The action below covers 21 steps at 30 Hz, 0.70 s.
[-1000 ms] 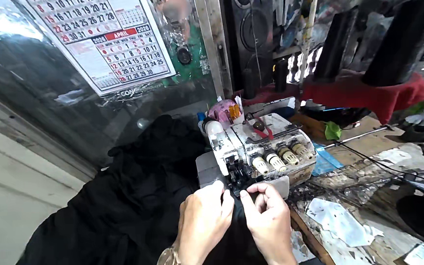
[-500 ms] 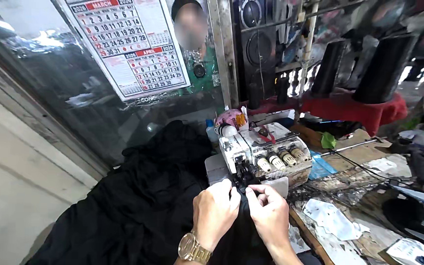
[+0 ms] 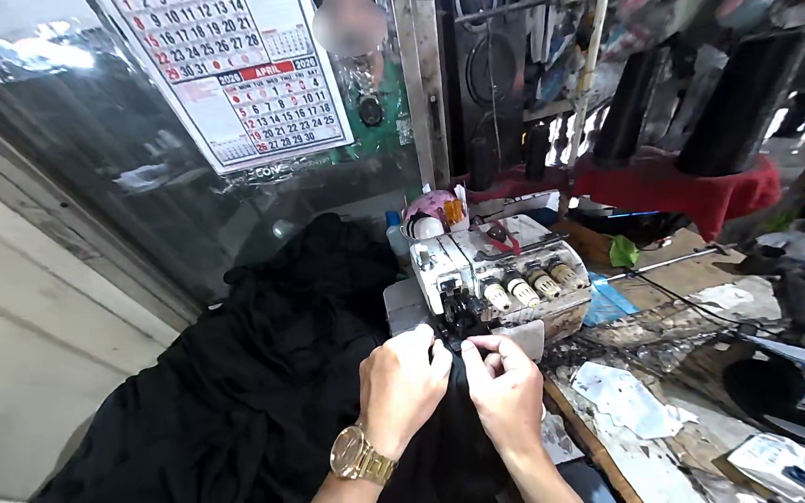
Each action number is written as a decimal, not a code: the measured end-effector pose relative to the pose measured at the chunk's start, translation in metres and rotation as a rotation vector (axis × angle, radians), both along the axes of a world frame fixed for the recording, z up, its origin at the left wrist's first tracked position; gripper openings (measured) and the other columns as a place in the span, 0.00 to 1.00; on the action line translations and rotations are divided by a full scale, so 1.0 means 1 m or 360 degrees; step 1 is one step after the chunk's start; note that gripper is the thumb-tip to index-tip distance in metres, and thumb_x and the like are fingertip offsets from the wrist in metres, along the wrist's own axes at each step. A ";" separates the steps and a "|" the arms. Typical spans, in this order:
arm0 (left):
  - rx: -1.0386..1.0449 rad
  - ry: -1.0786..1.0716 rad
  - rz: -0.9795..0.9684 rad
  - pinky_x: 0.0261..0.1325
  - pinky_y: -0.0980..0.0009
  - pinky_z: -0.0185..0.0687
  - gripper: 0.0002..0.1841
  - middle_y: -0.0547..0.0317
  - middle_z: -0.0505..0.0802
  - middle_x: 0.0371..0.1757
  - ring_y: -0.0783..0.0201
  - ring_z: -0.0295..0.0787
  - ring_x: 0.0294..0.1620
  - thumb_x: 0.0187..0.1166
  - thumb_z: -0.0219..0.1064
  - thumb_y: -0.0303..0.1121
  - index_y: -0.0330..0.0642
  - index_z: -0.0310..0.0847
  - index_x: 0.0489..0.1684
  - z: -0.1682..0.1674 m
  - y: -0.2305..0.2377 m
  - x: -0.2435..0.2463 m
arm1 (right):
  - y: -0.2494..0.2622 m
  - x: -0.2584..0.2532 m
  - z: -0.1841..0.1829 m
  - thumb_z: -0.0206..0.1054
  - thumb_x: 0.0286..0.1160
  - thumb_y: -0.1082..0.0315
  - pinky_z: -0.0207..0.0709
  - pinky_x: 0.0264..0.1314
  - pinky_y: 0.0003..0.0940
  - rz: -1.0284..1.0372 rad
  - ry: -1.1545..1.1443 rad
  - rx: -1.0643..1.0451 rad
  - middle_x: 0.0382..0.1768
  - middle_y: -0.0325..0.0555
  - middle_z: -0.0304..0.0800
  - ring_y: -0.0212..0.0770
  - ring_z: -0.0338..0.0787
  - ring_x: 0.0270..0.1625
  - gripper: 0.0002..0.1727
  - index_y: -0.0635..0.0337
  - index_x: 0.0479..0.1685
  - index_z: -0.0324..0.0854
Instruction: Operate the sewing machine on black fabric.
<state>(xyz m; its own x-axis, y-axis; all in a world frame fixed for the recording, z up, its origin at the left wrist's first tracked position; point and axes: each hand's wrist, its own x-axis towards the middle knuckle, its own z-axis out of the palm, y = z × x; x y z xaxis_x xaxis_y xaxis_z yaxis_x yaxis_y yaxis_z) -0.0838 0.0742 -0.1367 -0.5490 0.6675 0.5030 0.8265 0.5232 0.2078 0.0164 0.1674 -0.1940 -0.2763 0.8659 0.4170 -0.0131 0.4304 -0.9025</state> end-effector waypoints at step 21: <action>0.0063 0.0156 -0.0315 0.54 0.62 0.82 0.13 0.70 0.91 0.41 0.66 0.87 0.50 0.86 0.60 0.45 0.56 0.92 0.42 -0.011 -0.019 0.022 | 0.009 0.064 0.011 0.61 0.85 0.54 0.87 0.47 0.28 0.0662 -0.0495 0.0346 0.47 0.23 0.94 0.22 0.90 0.42 0.18 0.32 0.68 0.88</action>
